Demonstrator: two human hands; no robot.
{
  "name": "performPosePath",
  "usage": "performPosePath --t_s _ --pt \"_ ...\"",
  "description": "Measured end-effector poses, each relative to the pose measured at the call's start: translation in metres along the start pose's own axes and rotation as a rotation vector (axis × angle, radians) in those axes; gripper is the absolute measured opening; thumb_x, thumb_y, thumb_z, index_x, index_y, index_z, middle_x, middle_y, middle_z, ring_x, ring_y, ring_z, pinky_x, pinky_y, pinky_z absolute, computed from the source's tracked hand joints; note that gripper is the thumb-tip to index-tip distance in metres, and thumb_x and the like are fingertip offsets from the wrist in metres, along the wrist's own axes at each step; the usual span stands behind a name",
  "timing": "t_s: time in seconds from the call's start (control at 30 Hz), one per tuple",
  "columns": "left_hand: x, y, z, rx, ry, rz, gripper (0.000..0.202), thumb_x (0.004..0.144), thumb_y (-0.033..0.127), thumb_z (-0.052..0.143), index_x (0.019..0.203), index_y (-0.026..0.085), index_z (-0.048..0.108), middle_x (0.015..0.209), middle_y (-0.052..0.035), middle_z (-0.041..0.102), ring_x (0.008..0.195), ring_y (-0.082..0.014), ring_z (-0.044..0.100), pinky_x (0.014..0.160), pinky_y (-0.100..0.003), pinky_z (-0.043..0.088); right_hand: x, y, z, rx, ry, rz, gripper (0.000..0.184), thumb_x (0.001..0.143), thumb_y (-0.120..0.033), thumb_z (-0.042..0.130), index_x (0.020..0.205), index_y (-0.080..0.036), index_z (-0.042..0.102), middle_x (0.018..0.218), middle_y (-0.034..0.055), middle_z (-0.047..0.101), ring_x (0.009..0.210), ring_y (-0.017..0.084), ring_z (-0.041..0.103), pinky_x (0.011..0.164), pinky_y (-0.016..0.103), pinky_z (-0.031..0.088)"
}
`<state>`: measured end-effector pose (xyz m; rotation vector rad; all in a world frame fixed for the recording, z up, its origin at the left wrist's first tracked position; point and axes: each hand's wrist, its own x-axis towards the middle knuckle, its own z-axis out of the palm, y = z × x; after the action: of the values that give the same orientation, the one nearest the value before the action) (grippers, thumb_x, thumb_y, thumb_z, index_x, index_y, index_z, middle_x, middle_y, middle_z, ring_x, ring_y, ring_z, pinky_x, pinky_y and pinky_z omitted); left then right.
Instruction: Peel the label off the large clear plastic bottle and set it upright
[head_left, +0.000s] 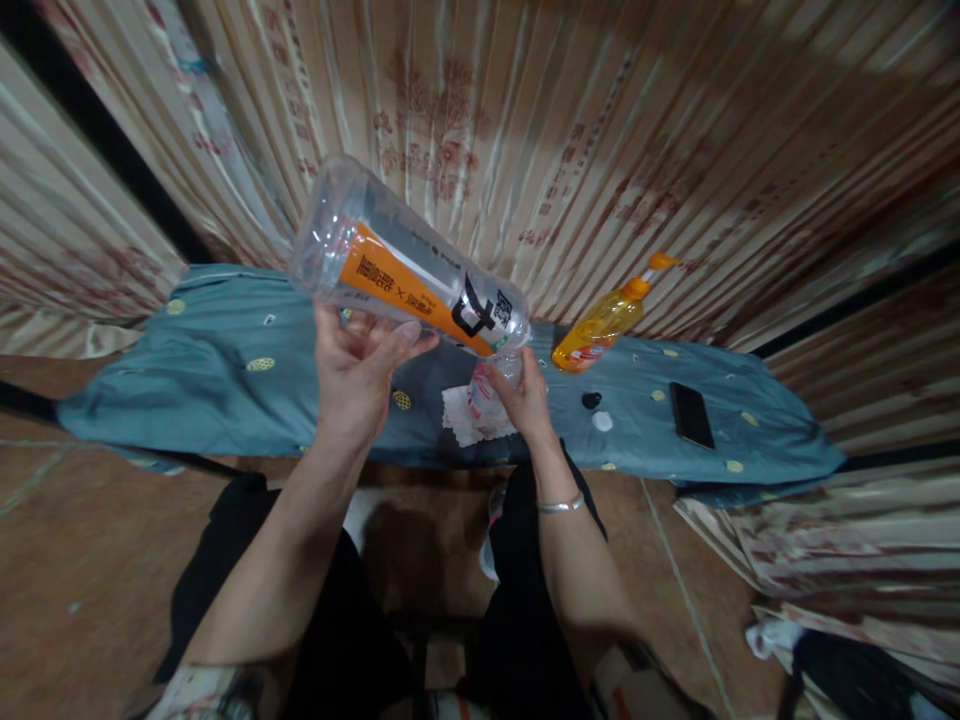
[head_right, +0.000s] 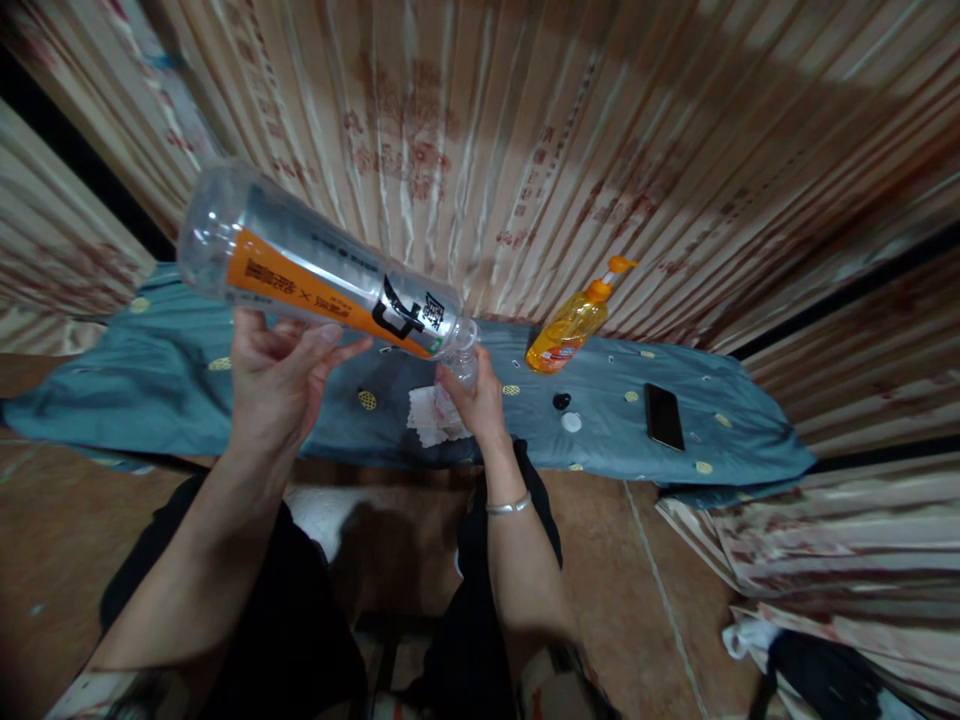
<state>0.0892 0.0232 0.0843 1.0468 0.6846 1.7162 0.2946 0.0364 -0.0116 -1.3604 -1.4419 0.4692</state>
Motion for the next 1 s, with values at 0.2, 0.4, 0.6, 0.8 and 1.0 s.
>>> performPosePath --t_s 0.2,0.4,0.6,0.8,1.0 --pt "0.0002 -0.0016 -0.0007 0.004 0.007 -0.023 0.050 0.062 0.024 0.091 0.098 0.033 0.058 0.108 0.0049 0.069 0.113 -0.0303 0.067 0.079 -0.051 0.065 0.0001 -0.0009 0.0002 0.000 -0.002 -0.006 0.049 0.083 -0.050 0.069 0.121 -0.022 0.058 0.108 0.0077 0.072 0.095 0.025 0.067 0.086 0.039 0.054" --pt "0.0003 -0.0003 0.0013 0.003 0.029 -0.016 0.052 0.058 0.025 0.093 0.096 0.032 0.059 0.108 0.0042 0.071 0.113 -0.0307 0.067 0.075 -0.047 0.066 -0.0001 0.0018 0.0012 -0.006 -0.006 -0.002 0.050 0.084 -0.053 0.069 0.120 -0.021 0.058 0.106 0.0072 0.073 0.092 0.025 0.068 0.082 0.038 0.054" --pt "-0.0018 0.0023 0.0020 0.031 0.009 -0.017 0.049 0.064 0.024 0.090 0.100 0.031 0.057 0.112 0.0039 0.070 0.119 -0.0318 0.065 0.078 -0.048 0.065 0.0000 0.0013 0.0011 -0.011 -0.006 0.010 0.049 0.083 -0.054 0.068 0.118 -0.021 0.059 0.103 0.0073 0.073 0.088 0.025 0.067 0.079 0.038 0.053" --pt "-0.0020 0.0029 0.0038 0.009 0.033 -0.031 0.052 0.059 0.025 0.092 0.097 0.032 0.058 0.109 0.0049 0.071 0.117 -0.0304 0.066 0.079 -0.047 0.066 -0.0004 0.0003 0.0007 -0.011 -0.005 0.008 0.049 0.083 -0.053 0.069 0.119 -0.022 0.058 0.103 0.0063 0.073 0.090 0.025 0.067 0.080 0.038 0.054" --pt "-0.0019 0.0022 0.0037 -0.006 0.018 -0.021 0.051 0.061 0.024 0.092 0.097 0.031 0.057 0.109 0.0049 0.070 0.119 -0.0311 0.064 0.082 -0.050 0.065 -0.0006 0.0011 0.0012 0.002 -0.009 -0.003 0.050 0.084 -0.053 0.068 0.120 -0.020 0.058 0.103 0.0073 0.073 0.092 0.025 0.067 0.083 0.039 0.054"
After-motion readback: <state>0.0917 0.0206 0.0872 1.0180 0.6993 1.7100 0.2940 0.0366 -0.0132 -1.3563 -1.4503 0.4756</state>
